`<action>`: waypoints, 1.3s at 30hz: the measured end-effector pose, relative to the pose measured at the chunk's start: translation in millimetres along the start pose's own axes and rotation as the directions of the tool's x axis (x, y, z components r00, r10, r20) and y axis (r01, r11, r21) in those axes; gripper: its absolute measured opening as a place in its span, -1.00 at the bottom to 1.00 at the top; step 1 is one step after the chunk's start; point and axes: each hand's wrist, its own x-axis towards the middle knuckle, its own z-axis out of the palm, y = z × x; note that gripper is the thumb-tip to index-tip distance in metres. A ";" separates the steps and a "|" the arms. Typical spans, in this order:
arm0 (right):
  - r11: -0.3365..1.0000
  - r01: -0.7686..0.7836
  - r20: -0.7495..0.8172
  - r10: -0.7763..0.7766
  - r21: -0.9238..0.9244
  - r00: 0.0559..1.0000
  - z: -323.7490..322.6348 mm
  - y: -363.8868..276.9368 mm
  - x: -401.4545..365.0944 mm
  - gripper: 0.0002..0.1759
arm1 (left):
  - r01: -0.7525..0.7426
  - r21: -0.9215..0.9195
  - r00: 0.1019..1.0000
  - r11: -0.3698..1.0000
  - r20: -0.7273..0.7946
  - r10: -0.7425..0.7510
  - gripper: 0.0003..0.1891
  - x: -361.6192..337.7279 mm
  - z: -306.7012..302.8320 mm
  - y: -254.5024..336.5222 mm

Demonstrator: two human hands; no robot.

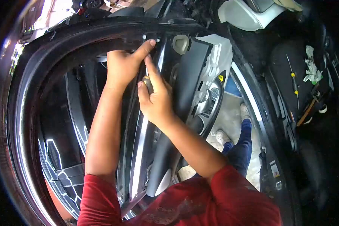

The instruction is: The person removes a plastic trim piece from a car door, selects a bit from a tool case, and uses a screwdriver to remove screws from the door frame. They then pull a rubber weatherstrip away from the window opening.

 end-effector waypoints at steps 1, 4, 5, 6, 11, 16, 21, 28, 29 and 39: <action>1.000 0.030 -0.008 -0.030 0.004 1.000 0.3 0.8 0.3 -0.16 | -0.021 -0.021 1.000 1.000 -0.024 0.020 -0.73 -0.5 1.5 -4.3; 0.997 0.079 -0.029 -0.078 0.024 0.997 1.6 6.8 2.0 -0.19 | -0.043 -0.054 0.997 0.998 -0.071 0.039 -0.74 -1.3 6.5 -8.9; 0.994 0.097 -0.040 -0.096 0.043 0.995 1.8 8.3 3.0 -0.21 | -0.041 -0.064 0.995 0.997 -0.096 0.035 -0.74 -0.3 7.9 -10.7; 0.994 0.101 -0.042 -0.099 0.043 0.994 1.7 9.1 2.1 -0.21 | -0.083 0.023 0.987 0.996 -0.133 0.085 -0.76 2.3 8.1 -14.5; 0.594 -0.416 0.316 0.270 0.688 0.909 -19.1 -4.7 3.6 -0.21 | -0.111 -0.027 0.974 0.993 -0.202 0.103 -0.75 2.6 17.5 -17.3; 0.683 -0.374 0.282 0.248 0.628 0.927 -19.2 1.8 3.8 -0.23 | -0.126 -0.069 0.965 0.990 -0.238 0.106 -0.70 2.1 20.8 -17.3; 0.995 -0.064 0.073 0.059 0.079 0.996 -20.3 1.1 10.0 -0.30 | -0.132 0.040 0.963 0.990 -0.233 0.138 -0.67 5.1 21.2 -19.9; 0.997 0.001 0.083 -0.007 0.072 0.996 -21.4 5.7 23.5 -0.29 | -0.100 0.024 0.960 0.995 -0.261 0.102 -0.68 5.6 25.9 -17.3; 0.991 0.064 0.035 -0.068 0.120 0.997 -19.7 10.6 26.0 -0.29 | -0.100 0.027 0.961 0.995 -0.257 0.104 -0.68 6.8 26.9 -16.6; 0.951 -0.113 0.163 0.068 0.287 0.984 -22.3 11.0 3.2 -0.24 | 0.015 -0.093 0.968 0.996 -0.249 -0.038 -0.62 2.9 26.8 -18.3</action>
